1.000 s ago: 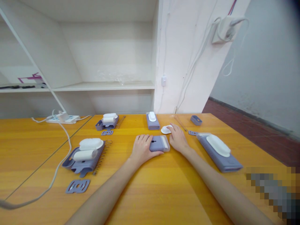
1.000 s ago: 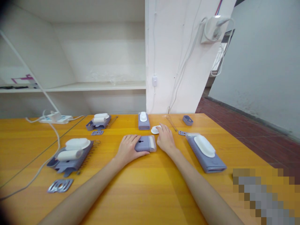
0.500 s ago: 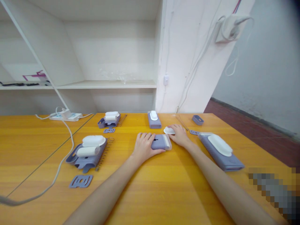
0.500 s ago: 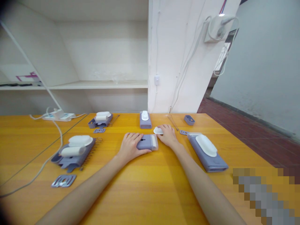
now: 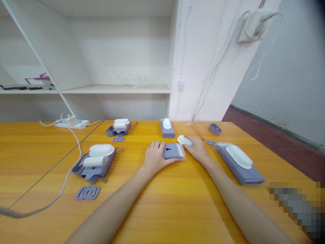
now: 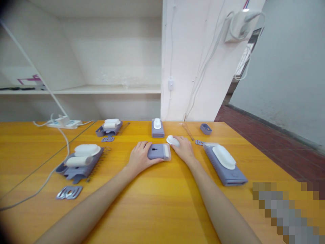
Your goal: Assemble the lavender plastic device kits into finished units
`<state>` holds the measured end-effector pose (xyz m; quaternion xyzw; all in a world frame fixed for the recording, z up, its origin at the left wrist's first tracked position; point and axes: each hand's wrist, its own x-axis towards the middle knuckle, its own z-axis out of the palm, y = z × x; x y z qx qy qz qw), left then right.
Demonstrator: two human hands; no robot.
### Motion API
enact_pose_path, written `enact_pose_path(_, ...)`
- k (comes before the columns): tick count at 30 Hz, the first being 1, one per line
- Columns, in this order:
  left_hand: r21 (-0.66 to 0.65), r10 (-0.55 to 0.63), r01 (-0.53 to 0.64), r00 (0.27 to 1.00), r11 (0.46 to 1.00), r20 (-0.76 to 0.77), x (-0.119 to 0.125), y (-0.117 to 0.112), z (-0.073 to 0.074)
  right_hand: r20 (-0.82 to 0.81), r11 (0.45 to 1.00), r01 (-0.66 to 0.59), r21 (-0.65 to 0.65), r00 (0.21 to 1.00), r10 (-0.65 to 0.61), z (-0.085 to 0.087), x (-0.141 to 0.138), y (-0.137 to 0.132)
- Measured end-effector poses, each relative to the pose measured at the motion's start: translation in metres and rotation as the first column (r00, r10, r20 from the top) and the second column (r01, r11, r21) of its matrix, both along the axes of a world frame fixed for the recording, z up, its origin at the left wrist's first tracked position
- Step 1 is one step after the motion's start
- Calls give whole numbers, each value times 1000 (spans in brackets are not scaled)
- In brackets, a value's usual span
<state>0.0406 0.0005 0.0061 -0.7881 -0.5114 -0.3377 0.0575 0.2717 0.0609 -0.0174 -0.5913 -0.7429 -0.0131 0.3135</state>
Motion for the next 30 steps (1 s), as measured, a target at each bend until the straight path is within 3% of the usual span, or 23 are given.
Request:
enact_pose_path(4, -38, 28, -27, 1000, 999, 13, 0, -2, 0, -26, 1000, 8, -10, 1000, -8, -1, -1, -2)
enact_pose_path(9, -69, -17, 22, 997, 997, 70, -1, 1, -1, -299, 995, 65, 72, 953, -41, 6, -10, -9)
enact_pose_path(12, -81, -64, 75, 989, 994, 132, -2, 4, -3, -375, 986, 24, 166, 926, 40, 18, -21, -17)
enact_pose_path(17, -97, -117, 143, 966, 985, 232, -2, 7, -4, -286, 957, -192, 218, 925, 250, 40, -45, -34)
enact_pose_path(22, -78, -167, 198, 940, 977, 297, -2, 5, -3, -196, 895, -388, 219, 882, 430, 44, -63, -41)
enact_pose_path(30, -60, -158, 181, 950, 982, 269, -2, 6, -6, -218, 890, -429, 153, 864, 454, 37, -65, -39)
